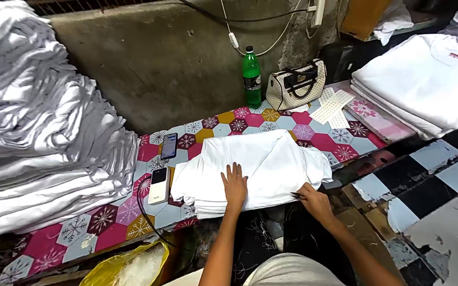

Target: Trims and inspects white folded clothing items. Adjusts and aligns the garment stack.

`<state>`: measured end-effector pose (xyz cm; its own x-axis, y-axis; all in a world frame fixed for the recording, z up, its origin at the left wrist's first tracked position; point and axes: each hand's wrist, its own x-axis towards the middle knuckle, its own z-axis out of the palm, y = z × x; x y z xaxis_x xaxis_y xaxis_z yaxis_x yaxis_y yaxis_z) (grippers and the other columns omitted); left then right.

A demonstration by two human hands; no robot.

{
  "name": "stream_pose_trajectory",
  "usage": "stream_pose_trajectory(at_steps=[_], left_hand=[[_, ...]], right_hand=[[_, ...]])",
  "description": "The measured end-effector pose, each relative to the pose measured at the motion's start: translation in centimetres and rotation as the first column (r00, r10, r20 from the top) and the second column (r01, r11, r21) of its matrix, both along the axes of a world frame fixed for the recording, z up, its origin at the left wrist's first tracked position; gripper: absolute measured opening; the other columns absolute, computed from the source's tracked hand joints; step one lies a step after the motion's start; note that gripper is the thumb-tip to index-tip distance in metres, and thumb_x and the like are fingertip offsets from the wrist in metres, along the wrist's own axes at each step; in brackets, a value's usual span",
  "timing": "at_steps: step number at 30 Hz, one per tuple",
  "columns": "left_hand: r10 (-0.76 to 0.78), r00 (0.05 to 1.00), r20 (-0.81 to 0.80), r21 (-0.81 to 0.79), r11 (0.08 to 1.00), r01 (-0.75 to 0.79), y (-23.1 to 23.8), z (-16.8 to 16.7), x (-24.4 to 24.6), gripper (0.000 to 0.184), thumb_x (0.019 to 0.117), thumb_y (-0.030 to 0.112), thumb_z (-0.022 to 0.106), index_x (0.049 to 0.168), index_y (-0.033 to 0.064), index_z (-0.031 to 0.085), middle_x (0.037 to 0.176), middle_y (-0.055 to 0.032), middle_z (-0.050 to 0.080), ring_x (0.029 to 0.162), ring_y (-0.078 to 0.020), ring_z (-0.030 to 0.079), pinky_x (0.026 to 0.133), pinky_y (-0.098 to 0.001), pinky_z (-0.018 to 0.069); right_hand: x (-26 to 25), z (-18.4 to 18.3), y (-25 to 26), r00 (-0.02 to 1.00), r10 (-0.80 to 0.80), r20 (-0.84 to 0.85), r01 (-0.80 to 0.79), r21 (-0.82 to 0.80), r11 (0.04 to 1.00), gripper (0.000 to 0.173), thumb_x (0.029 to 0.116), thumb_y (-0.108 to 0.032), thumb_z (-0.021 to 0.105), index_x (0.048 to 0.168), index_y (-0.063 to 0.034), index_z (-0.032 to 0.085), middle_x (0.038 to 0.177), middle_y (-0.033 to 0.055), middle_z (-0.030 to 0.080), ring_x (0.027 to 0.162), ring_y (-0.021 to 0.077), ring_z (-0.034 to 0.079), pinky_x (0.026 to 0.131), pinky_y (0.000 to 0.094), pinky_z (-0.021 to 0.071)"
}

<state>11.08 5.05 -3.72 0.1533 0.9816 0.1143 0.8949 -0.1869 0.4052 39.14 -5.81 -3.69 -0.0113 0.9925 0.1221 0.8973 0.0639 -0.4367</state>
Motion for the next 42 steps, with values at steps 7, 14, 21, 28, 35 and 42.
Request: stream_pose_trajectory(at_steps=[7,14,21,28,35,42], left_hand=[[0.073,0.994,-0.08,0.052,0.996,-0.069,3.7,-0.9,1.7,0.049,0.1099,0.029,0.039,0.15,0.0038,0.051,0.161,-0.0158,0.042,0.152,-0.0429,0.029,0.121,-0.0682,0.0145],[0.054,0.999,0.01,-0.012,0.998,-0.054,1.4,-0.2,1.7,0.051,0.1069,0.027,0.047,0.15,-0.001,0.049,0.16,-0.0218,0.041,0.151,-0.0463,0.029,0.122,-0.0639,0.017],[-0.031,0.995,0.1,0.036,0.999,0.027,-2.6,2.2,2.5,0.06,0.0973,0.039,0.067,0.134,-0.0076,0.062,0.143,-0.03,0.055,0.141,-0.0494,0.043,0.121,-0.0665,0.0205],[-0.36,0.903,0.235,0.439,0.868,0.232,-5.1,2.0,9.4,0.013,0.0816,0.002,0.072,0.093,-0.0032,0.075,0.093,-0.0185,0.072,0.089,-0.0357,0.072,0.079,-0.0494,0.0596],[0.199,0.922,0.332,0.095,0.965,-0.243,-1.8,4.0,-1.3,0.03,0.0937,-0.001,0.064,0.123,-0.0087,0.068,0.126,-0.0325,0.061,0.114,-0.0445,0.063,0.099,-0.0528,0.0521],[-0.008,0.87,0.493,0.158,0.984,-0.08,-5.0,2.4,3.5,0.021,0.0894,0.007,0.075,0.101,-0.0101,0.072,0.108,-0.0265,0.066,0.088,-0.0309,0.07,0.079,-0.0411,0.0608]], right_hand=[[1.3,1.9,2.6,0.988,0.14,0.072,-0.114,-0.284,0.952,0.027,0.0936,-0.015,0.071,0.119,-0.0067,0.072,0.13,0.0187,0.065,0.098,0.0418,0.07,0.08,0.0621,0.0555],[2.2,2.9,2.5,0.999,0.054,-0.006,-0.054,-0.202,0.978,0.025,0.0934,-0.013,0.071,0.117,-0.0047,0.072,0.128,0.019,0.066,0.098,0.0414,0.07,0.081,0.061,0.0552],[2.6,3.7,1.6,0.995,-0.001,-0.104,-0.01,-0.101,0.995,0.022,0.0911,-0.003,0.065,0.111,-0.0029,0.074,0.122,0.0181,0.069,0.098,0.0378,0.071,0.081,0.0583,0.0562],[-1.1,3.5,2.7,0.991,0.046,-0.129,0.021,0.479,0.877,0.019,0.0815,-0.004,0.074,0.1,-0.003,0.073,0.097,0.0138,0.074,0.069,0.027,0.072,0.055,0.0444,0.0578],[-3.5,1.6,0.0,0.966,0.074,-0.249,-0.164,-0.361,0.918,0.024,0.0959,-0.009,0.065,0.116,-0.0016,0.075,0.117,0.0216,0.069,0.109,0.0381,0.067,0.097,0.0572,0.0512],[-4.1,4.3,2.2,0.739,-0.112,-0.665,-0.151,-0.324,0.934,0.037,0.1094,-0.026,0.047,0.121,0.0006,0.069,0.102,0.0109,0.066,0.081,0.0138,0.058,0.077,0.0312,0.0499]])
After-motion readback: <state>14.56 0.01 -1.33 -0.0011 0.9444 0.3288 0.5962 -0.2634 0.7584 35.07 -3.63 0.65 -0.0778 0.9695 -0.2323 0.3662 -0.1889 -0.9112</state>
